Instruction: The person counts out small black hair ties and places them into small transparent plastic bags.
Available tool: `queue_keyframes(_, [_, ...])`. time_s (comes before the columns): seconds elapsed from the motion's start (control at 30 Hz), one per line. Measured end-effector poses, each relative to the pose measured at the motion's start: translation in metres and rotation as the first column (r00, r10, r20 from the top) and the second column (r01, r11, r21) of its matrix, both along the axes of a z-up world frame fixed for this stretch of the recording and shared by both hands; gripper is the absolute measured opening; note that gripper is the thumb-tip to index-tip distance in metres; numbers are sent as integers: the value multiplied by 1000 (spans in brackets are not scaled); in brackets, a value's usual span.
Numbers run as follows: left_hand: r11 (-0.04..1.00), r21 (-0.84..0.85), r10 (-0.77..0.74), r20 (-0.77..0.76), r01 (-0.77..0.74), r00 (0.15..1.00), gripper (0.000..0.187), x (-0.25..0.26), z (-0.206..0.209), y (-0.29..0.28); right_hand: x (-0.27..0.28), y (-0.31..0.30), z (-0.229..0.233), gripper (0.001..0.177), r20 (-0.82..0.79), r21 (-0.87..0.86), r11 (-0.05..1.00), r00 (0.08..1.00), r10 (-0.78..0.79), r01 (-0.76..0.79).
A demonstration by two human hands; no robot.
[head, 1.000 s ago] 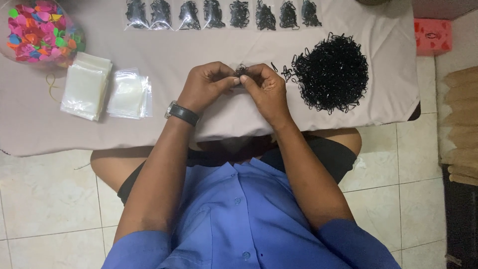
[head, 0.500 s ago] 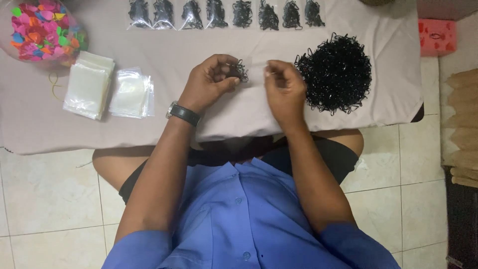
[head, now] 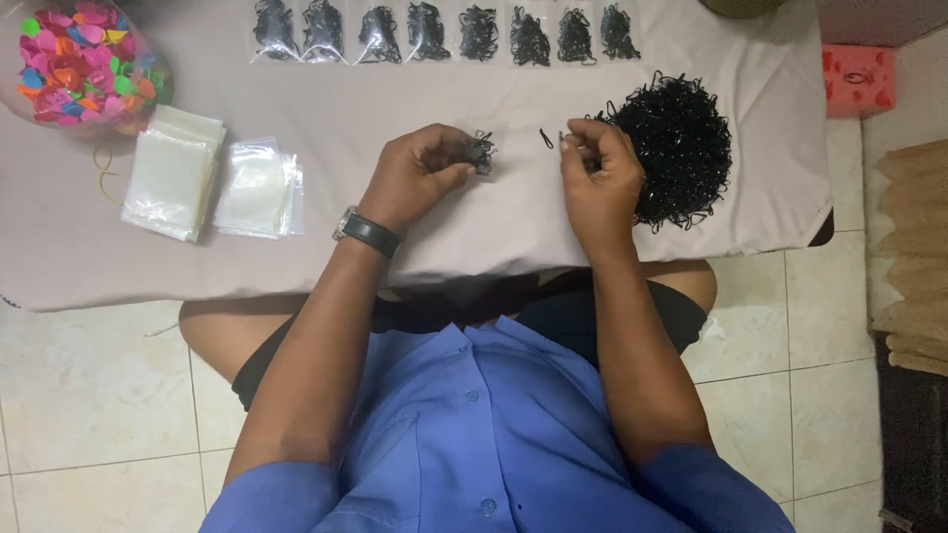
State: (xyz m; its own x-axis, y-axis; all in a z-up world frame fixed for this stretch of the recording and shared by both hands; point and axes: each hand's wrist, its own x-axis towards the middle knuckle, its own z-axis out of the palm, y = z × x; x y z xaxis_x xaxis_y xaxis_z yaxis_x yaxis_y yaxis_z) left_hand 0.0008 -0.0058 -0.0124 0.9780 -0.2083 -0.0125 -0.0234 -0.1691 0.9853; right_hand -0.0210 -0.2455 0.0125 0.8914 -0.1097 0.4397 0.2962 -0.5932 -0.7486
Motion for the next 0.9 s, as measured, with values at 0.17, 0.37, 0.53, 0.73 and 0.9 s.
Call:
queue_keyframes(0.17, [997, -38, -67, 44, 69, 997, 28, -3, 11, 5, 6, 32, 38, 25, 5, 178, 970, 986, 167, -165])
queue_keyframes(0.37, [992, -64, -103, 45, 106, 994, 27, -5, 14, 7, 18, 55, 56, 22, -17, 72, 928, 930, 368, -366])
queue_keyframes(0.53, [996, 12, -89, 91, 88, 992, 30, -1, 0, 9, 20, 57, 56, 19, -47, -39, 897, 897, 439, -441])
queue_keyframes(0.73, [976, -185, -109, 32, 113, 994, 31, -1, 9, 13, 10, 58, 52, 24, -17, 230, 886, 908, 418, -403])
queue_keyframes(0.9, [847, -510, 55, -191, -147, 980, 29, -8, 28, 11, 5, 50, 12, 25, -29, 217, 951, 972, 234, -222])
